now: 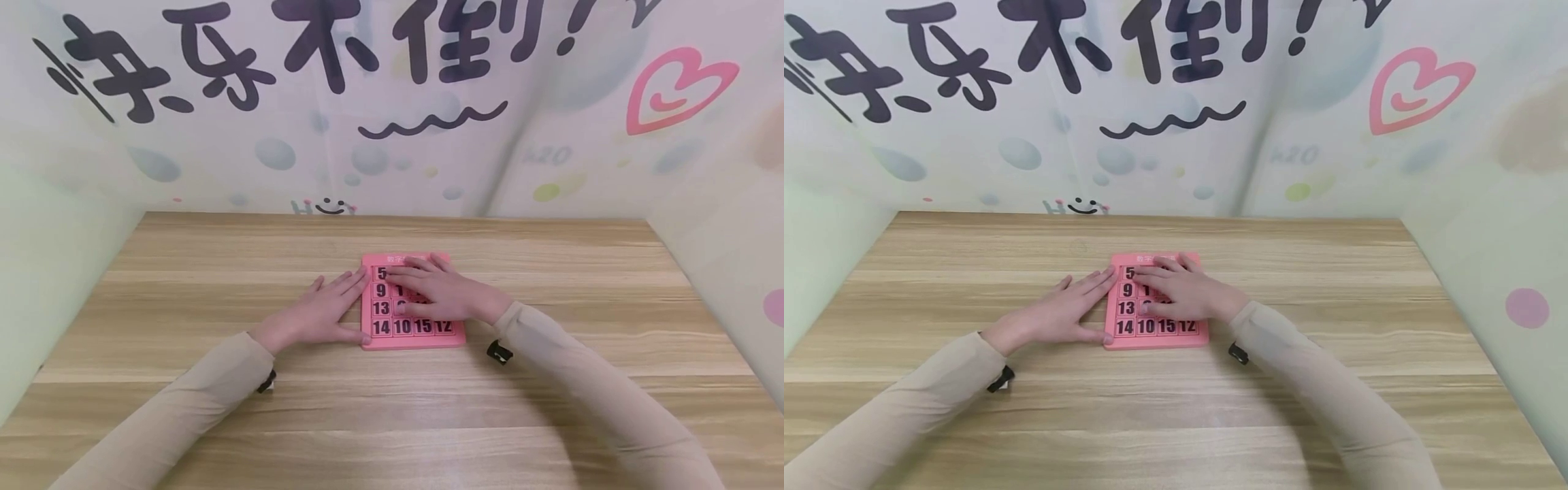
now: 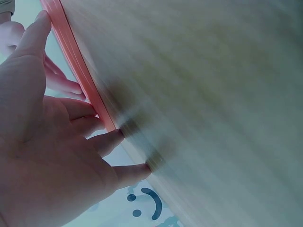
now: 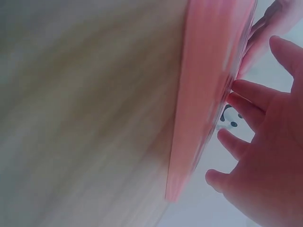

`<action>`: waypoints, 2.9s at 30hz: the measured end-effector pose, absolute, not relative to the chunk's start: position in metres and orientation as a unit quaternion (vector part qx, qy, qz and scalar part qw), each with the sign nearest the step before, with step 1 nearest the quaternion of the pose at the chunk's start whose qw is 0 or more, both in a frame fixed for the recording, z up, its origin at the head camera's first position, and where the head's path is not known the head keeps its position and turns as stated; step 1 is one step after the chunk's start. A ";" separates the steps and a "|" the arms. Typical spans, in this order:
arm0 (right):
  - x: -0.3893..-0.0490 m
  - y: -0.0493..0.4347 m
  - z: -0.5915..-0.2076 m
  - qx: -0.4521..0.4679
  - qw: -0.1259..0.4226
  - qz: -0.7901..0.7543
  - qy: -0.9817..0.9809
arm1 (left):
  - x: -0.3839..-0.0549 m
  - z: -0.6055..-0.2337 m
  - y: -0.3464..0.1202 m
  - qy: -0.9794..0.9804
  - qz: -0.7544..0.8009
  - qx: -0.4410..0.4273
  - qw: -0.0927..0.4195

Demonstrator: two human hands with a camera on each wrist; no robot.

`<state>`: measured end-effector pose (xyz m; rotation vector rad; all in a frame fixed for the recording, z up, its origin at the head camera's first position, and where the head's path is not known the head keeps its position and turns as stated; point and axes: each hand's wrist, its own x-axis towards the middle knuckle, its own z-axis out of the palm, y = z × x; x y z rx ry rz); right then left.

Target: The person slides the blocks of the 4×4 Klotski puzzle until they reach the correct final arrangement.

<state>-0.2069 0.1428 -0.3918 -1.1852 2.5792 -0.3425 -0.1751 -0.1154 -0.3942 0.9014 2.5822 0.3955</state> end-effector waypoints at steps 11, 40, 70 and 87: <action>-0.208 0.135 -0.391 -0.403 0.162 -0.116 0.893 | -0.175 -0.395 -0.116 0.919 0.141 0.318 0.186; -0.188 0.161 -0.381 -0.431 0.128 -0.096 0.888 | -0.175 -0.395 -0.115 0.917 0.141 0.323 0.186; -0.208 0.160 -0.384 -0.386 0.147 -0.075 0.908 | -0.176 -0.396 -0.115 0.919 0.136 0.319 0.187; -0.195 0.159 -0.383 -0.444 0.130 -0.102 0.881 | -0.176 -0.396 -0.115 0.918 0.137 0.319 0.189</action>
